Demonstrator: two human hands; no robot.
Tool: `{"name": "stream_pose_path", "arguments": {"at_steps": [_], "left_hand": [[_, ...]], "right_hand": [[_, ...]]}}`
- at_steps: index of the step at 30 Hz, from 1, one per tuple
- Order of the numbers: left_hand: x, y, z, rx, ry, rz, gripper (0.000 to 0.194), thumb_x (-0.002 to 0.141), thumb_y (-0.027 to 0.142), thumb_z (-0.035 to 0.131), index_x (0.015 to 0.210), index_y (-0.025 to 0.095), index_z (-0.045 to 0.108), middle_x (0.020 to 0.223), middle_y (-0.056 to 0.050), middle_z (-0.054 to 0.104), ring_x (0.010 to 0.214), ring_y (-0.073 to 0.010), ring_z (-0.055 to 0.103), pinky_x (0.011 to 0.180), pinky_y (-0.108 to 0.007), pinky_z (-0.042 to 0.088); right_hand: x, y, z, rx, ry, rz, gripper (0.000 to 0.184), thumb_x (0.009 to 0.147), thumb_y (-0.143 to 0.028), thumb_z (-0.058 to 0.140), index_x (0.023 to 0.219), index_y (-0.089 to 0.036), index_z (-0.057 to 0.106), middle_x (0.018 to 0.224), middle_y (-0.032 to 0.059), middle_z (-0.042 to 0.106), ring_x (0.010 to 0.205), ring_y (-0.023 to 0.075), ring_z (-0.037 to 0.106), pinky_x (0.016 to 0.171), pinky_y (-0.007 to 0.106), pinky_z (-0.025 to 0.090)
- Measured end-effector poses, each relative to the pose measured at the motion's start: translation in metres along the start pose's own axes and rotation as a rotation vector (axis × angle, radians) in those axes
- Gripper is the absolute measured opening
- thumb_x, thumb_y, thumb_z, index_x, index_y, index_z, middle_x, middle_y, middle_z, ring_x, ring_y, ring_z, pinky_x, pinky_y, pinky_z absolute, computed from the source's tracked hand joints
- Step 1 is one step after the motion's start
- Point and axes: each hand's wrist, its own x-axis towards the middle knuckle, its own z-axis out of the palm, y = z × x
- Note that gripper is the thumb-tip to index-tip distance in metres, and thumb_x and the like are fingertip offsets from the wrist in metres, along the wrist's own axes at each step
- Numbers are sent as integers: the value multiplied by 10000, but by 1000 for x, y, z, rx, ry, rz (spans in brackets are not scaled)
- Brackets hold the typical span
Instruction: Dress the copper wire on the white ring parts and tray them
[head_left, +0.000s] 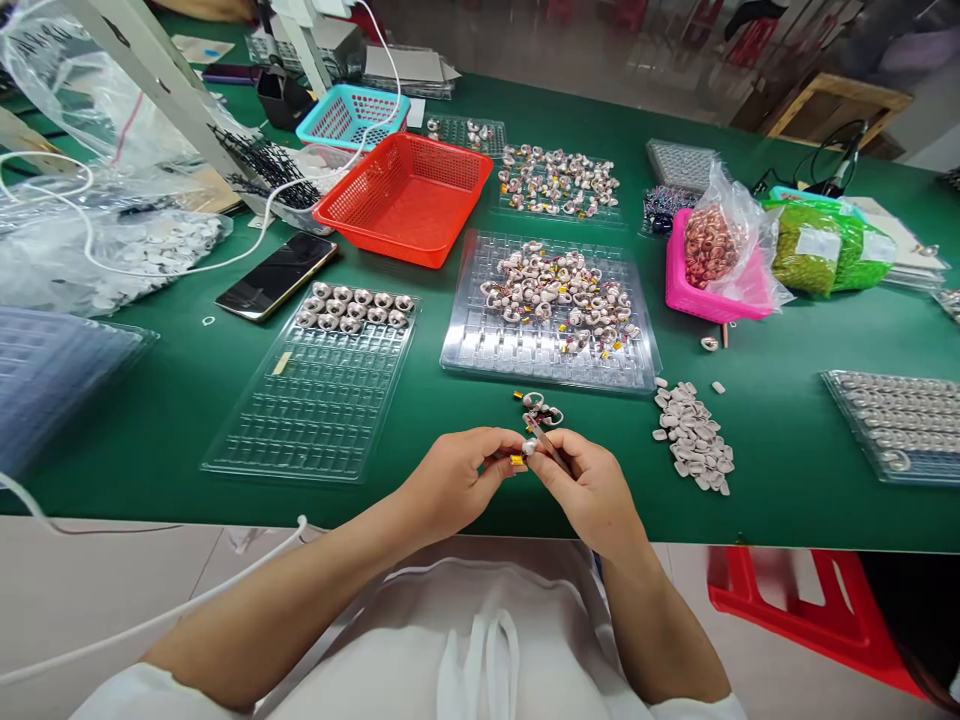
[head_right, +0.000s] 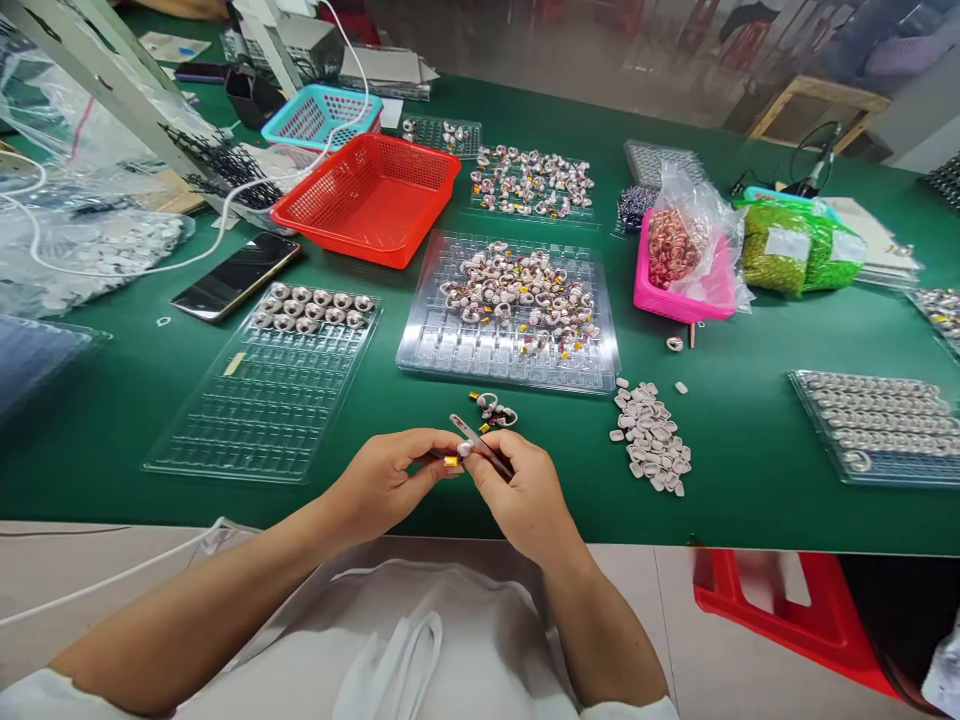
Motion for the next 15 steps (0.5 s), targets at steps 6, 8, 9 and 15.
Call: {"name": "stream_pose_path", "arguments": {"at_steps": [6, 8, 9, 15], "left_hand": [[0, 4, 0, -191, -7, -128, 190, 910, 188, 565, 985, 183, 740, 914, -31, 786, 808, -174, 741, 772, -266, 602], [0, 5, 0, -283, 7, -194, 168, 897, 207, 597, 983, 170, 738, 895, -37, 782, 806, -182, 744, 779, -278, 614], [-1, 5, 0, -335, 15, -228, 161, 889, 220, 618, 981, 165, 738, 891, -41, 780, 810, -188, 745, 786, -289, 620], [-2, 9, 2, -527, 27, -320, 138, 808, 203, 704, 924, 161, 763, 874, -38, 773, 798, -189, 732, 795, -305, 628]], "right_hand": [[-6, 2, 0, -109, 93, -234, 129, 940, -243, 622, 905, -211, 741, 767, 3, 622, 647, 117, 535, 565, 238, 411], [-7, 5, -1, -132, 91, -350, 132, 925, -187, 625, 969, -218, 746, 814, 18, 657, 637, 114, 555, 539, 234, 425], [-7, 7, -1, -147, 82, -403, 154, 920, -162, 620, 992, -221, 742, 839, 26, 670, 634, 114, 566, 525, 232, 431], [-9, 13, 0, -174, 115, -470, 172, 910, -110, 597, 973, -228, 704, 857, 38, 675, 672, 127, 619, 511, 220, 485]]}}
